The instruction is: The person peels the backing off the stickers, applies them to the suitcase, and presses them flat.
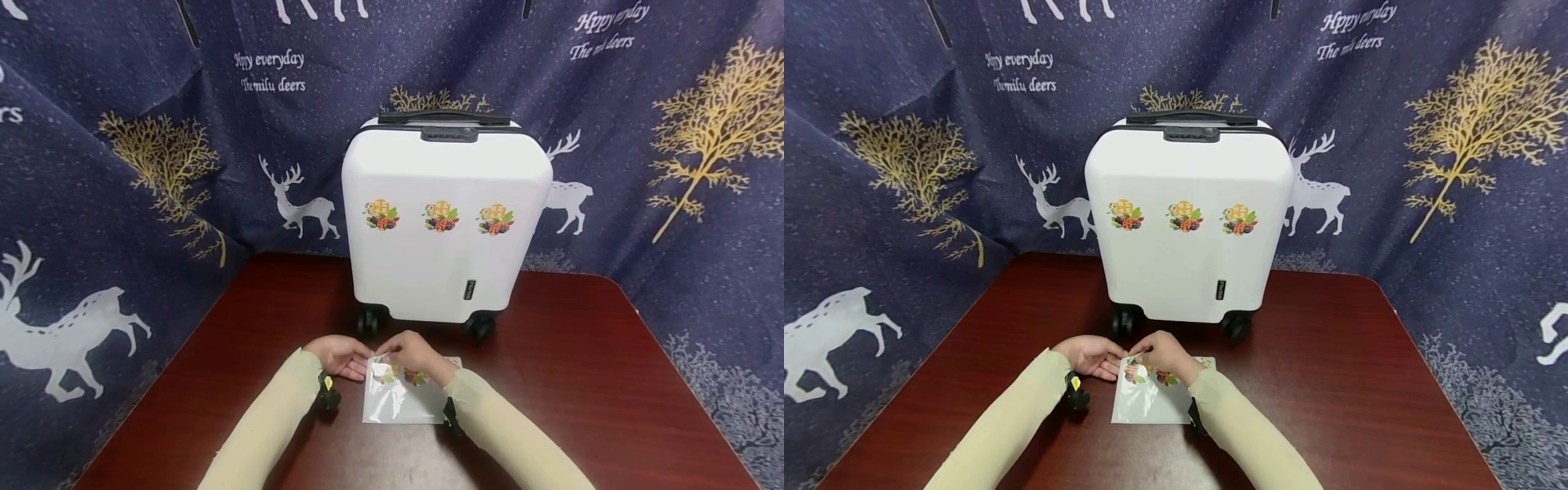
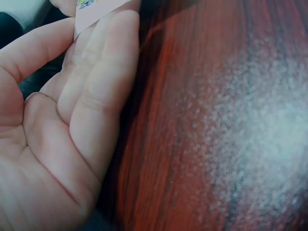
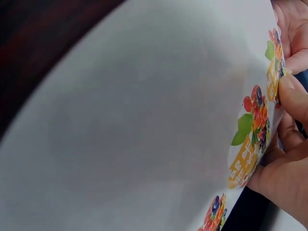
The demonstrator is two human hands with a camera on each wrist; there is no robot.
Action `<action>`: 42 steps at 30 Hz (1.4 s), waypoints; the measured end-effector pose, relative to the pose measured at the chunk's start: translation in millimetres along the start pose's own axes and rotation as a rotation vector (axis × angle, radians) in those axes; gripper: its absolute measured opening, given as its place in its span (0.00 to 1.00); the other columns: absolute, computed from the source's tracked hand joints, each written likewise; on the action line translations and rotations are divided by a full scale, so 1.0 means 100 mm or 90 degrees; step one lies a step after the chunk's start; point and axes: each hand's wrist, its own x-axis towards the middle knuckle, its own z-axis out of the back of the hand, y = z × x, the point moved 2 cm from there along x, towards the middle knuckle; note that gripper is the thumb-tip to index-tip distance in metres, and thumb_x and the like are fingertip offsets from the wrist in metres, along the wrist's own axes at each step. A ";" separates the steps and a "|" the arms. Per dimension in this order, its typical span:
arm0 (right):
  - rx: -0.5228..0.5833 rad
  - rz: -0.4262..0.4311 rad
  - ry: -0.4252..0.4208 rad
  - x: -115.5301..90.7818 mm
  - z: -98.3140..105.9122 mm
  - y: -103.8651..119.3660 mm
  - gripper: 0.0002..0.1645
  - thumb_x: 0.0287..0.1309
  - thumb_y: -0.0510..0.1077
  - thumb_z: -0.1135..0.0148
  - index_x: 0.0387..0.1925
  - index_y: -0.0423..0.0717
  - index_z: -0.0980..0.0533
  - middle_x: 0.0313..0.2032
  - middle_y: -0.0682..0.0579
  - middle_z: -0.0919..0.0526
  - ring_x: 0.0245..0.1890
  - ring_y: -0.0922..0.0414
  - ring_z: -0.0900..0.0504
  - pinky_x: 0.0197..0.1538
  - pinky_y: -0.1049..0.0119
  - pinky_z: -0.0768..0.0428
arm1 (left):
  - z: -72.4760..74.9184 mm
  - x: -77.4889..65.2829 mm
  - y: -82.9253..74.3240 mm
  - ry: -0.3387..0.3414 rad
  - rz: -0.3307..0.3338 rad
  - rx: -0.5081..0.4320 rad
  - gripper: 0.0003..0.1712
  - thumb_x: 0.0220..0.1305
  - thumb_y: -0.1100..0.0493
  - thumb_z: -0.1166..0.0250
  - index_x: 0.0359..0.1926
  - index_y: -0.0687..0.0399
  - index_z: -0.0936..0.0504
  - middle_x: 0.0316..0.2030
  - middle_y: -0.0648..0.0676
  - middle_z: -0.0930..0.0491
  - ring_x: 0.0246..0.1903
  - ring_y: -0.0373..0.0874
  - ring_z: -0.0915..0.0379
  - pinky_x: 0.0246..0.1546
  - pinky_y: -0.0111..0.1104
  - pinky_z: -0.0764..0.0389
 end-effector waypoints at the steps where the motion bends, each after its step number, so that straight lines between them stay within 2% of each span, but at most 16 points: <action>1: -0.004 0.000 -0.004 0.00 0.00 0.00 0.11 0.59 0.30 0.34 0.41 0.41 0.11 0.42 0.45 0.09 0.44 0.56 0.15 0.46 0.70 0.19 | 0.00 0.00 0.00 -0.004 -0.001 -0.001 0.14 0.74 0.62 0.46 0.31 0.53 0.19 0.26 0.49 0.15 0.27 0.36 0.17 0.35 0.28 0.13; 6: -0.013 0.012 -0.019 -0.02 0.02 0.02 0.10 0.57 0.31 0.32 0.40 0.41 0.11 0.41 0.44 0.09 0.44 0.53 0.14 0.46 0.68 0.18 | 0.00 -0.01 0.00 -0.015 -0.009 -0.007 0.13 0.73 0.62 0.45 0.31 0.54 0.19 0.25 0.50 0.15 0.27 0.37 0.17 0.35 0.29 0.12; 17: 0.028 -0.002 -0.035 -0.02 -0.04 -0.02 0.09 0.58 0.32 0.31 0.39 0.41 0.11 0.40 0.45 0.09 0.43 0.57 0.16 0.47 0.69 0.18 | 0.01 0.01 0.02 -0.009 -0.014 -0.020 0.13 0.74 0.62 0.46 0.31 0.54 0.18 0.26 0.50 0.14 0.28 0.37 0.16 0.37 0.29 0.12; 27: 0.018 0.010 -0.059 -0.03 -0.07 -0.02 0.04 0.59 0.35 0.30 0.35 0.40 0.12 0.36 0.46 0.13 0.38 0.60 0.21 0.41 0.71 0.21 | -0.03 0.00 0.05 -0.021 -0.033 -0.016 0.12 0.73 0.61 0.46 0.33 0.54 0.19 0.28 0.49 0.14 0.31 0.37 0.15 0.41 0.30 0.12; 35: 0.030 -0.003 -0.031 -0.02 -0.03 -0.03 0.04 0.62 0.36 0.33 0.36 0.41 0.13 0.37 0.47 0.11 0.38 0.62 0.21 0.43 0.70 0.20 | -0.04 -0.05 -0.01 -0.045 -0.039 -0.015 0.10 0.72 0.61 0.44 0.36 0.57 0.18 0.29 0.50 0.13 0.32 0.38 0.15 0.40 0.30 0.11; 42: 0.020 0.003 -0.006 -0.03 0.02 0.01 0.04 0.64 0.35 0.34 0.37 0.40 0.14 0.39 0.46 0.10 0.38 0.61 0.19 0.44 0.68 0.19 | -0.03 -0.05 -0.01 -0.048 -0.032 -0.007 0.11 0.73 0.60 0.45 0.37 0.58 0.18 0.29 0.51 0.13 0.32 0.38 0.15 0.41 0.29 0.11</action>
